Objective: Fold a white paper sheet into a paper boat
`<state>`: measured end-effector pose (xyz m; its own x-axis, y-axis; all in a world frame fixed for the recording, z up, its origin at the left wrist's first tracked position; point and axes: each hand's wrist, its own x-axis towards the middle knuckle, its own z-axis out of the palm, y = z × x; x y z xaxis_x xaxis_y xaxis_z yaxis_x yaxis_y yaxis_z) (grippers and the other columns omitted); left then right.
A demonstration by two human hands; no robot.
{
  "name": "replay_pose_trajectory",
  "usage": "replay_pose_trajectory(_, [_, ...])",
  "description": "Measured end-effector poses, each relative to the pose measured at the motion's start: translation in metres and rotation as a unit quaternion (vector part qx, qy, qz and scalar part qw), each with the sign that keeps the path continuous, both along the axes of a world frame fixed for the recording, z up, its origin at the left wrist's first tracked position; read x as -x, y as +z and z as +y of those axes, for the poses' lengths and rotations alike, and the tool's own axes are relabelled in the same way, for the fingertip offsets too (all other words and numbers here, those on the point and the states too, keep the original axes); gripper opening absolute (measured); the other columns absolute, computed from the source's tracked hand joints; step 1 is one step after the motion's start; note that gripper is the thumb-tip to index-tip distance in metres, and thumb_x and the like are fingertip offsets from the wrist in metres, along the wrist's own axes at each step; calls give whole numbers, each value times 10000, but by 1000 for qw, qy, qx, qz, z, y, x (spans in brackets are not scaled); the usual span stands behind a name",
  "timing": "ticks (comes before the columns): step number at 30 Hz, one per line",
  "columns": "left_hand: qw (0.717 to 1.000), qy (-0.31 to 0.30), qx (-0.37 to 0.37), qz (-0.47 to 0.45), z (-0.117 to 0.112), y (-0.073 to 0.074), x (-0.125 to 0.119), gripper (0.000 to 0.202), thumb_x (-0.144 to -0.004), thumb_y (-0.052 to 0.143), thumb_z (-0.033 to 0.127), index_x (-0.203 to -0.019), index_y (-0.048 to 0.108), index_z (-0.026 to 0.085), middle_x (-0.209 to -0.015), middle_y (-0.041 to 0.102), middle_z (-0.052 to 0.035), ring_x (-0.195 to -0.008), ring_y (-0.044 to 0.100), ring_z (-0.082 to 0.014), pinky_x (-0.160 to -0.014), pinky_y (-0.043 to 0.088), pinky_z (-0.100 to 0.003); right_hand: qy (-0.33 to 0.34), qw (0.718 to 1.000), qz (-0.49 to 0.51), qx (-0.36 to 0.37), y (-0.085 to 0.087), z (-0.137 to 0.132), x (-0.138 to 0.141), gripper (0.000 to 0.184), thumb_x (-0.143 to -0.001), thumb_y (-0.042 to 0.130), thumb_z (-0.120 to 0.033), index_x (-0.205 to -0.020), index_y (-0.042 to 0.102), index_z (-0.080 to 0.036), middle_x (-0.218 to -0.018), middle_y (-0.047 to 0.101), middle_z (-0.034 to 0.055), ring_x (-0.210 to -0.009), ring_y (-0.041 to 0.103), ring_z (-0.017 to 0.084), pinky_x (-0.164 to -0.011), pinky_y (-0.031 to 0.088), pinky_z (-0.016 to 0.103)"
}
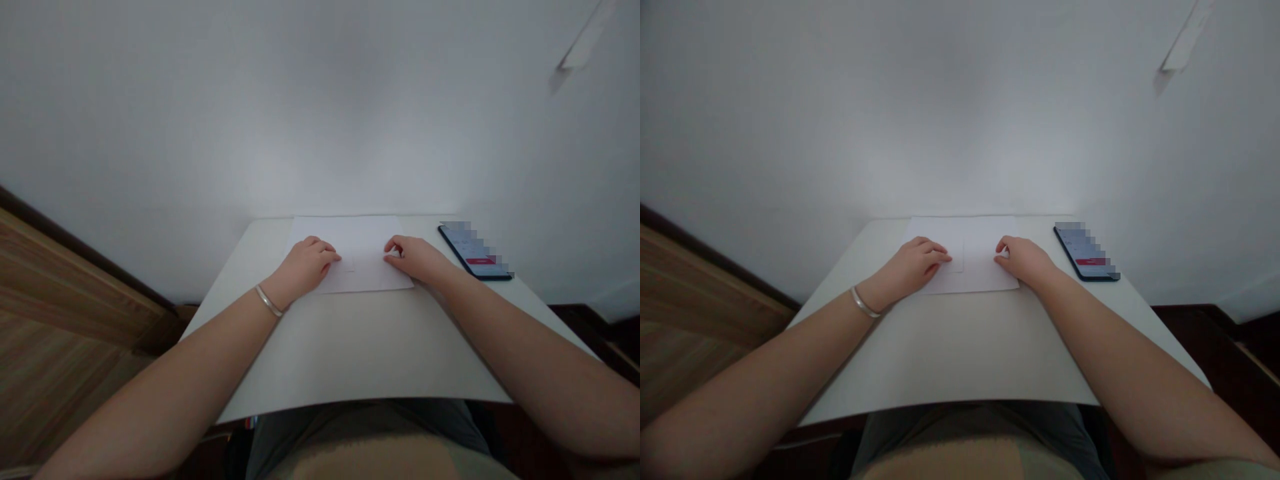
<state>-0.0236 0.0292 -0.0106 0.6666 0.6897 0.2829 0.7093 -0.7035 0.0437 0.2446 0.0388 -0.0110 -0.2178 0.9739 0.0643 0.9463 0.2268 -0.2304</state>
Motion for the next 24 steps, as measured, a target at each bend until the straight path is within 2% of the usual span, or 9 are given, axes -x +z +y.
replay_pose_trajectory(3, [1000,-16,-12,22,-4,1,-3,298,-895,472,161,-1105,675,221,-1145,665,-64,-1081,557,-235,-992,387,-436,3,1000,4,1,0,0,0,232,-833,568,-353,-993,670,-219,-923,706,75,-808,620,211,-702,428,304])
replay_pose_trajectory(9, [999,-40,5,33,-4,-8,-3,419,-925,462,344,-1301,541,177,-1366,525,-126,-1200,510,-251,-1024,394,-408,7,998,58,11,3,0,2,196,-839,540,-254,-939,702,-208,-968,719,64,-848,628,198,-749,444,289])
replay_pose_trajectory(15, [998,-36,22,48,-4,-9,-1,492,-915,463,404,-1361,478,198,-1428,461,-122,-1239,473,-271,-1050,354,-433,-5,998,56,20,3,0,0,204,-800,528,-175,-911,699,-196,-939,712,70,-819,626,194,-742,455,289])
replay_pose_trajectory(17, [998,-31,21,49,-5,-10,-3,489,-914,461,410,-1359,480,208,-1428,459,-120,-1238,471,-274,-1048,351,-435,1,999,40,-16,4,-2,1,218,-787,539,-168,-936,697,-187,-982,701,82,-851,623,203,-770,463,301])
replay_pose_trajectory(19, [998,-31,21,50,-5,-9,-4,477,-914,458,409,-1349,491,215,-1418,470,-117,-1222,480,-275,-1032,363,-438,40,995,21,-88,5,-4,6,243,-805,528,-175,-978,699,-182,-1042,692,87,-939,610,221,-856,456,332])
replay_pose_trajectory(21, [998,-31,15,51,-6,-8,-6,468,-915,455,404,-1339,502,212,-1407,480,-120,-1208,486,-278,-1021,371,-444,123,982,9,-142,5,-6,16,278,-854,480,-190,-1019,704,-183,-1089,694,74,-1036,584,230,-964,415,362])
replay_pose_trajectory(24, [998,-35,5,54,-8,-4,-8,463,-908,466,390,-1320,519,186,-1363,520,-123,-1186,496,-279,-1010,383,-436,242,961,-10,-137,1,-8,33,360,-898,421,-199,-1160,664,-159,-1265,629,78,-1176,534,220,-1056,357,362])
